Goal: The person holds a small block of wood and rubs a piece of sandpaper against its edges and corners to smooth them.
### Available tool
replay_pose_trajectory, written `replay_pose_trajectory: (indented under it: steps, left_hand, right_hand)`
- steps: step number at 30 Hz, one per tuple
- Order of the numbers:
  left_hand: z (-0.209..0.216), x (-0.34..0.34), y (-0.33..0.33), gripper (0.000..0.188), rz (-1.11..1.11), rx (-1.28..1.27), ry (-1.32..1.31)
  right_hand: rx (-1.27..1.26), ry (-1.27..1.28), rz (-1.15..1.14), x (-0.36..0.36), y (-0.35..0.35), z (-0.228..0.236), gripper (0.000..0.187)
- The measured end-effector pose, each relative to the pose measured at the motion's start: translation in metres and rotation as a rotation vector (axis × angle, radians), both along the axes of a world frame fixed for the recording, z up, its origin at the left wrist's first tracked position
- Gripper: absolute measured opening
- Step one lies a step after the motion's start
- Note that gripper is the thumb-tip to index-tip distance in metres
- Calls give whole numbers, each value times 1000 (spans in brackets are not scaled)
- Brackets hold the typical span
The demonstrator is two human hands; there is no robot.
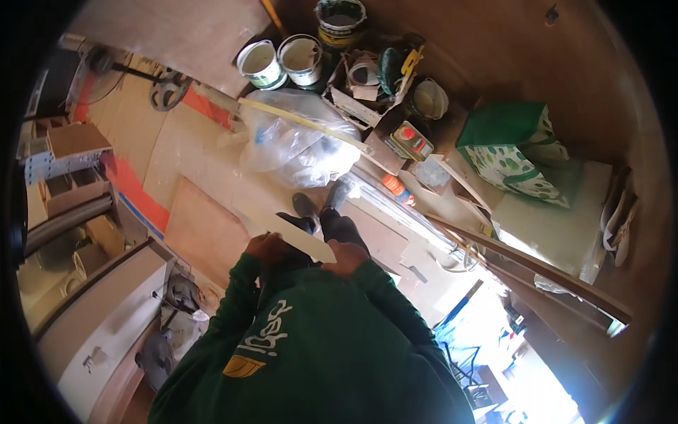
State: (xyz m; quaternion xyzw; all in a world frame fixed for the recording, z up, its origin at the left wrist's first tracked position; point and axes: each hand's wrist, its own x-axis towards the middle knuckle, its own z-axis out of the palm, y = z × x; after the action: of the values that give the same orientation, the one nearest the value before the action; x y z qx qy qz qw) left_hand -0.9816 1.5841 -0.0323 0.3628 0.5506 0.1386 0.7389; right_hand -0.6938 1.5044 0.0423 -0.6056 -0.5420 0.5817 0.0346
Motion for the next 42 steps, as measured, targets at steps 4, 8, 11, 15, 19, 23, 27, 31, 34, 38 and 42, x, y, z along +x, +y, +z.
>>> replay_pose_trajectory:
  steps: [4, 8, 11, 15, 19, 23, 27, 31, 34, 38, 42]
  left_hand:
    - [-41, -27, 61, 35, -387, -53, 685]
    - [-88, -2, 140, 26, -509, 423, 817]
    - [-168, 43, 195, 20, -546, 786, 677]
    - [-284, 117, 256, 12, -814, 971, 634]
    - [-359, 190, 286, 4, -934, 1062, 607]
    - [-432, 210, 305, 28, -1237, 1111, 794]
    - [-472, 194, 321, 36, -1295, 1278, 871]
    - [-459, 208, 332, 38, -1586, 1186, 968]
    - [-433, 204, 341, 42, -1375, 1336, 648]
    - [-341, 198, 350, 41, -1342, 1527, 350]
    - [-208, 183, 327, 13, -864, 1365, 204]
  right_hand:
    - [-40, -137, -139, 2, 5, -35, 62]
    - [-162, -133, -240, -7, -16, -73, 60]
    - [-311, -130, -334, -28, -55, -107, 54]
    - [-398, -245, -334, -52, -71, -124, 39]
    - [-519, -250, -417, -61, -64, -125, 43]
    - [-409, -265, -555, -76, -90, -139, 46]
    - [-322, -312, -652, -81, -96, -144, 44]
    - [-235, -346, -707, -86, -101, -136, 42]
    - [-222, -366, -684, -87, -109, -145, 42]
    - [-344, -350, -629, -76, -75, -135, 42]
    - [-425, -289, -536, -59, -68, -130, 44]
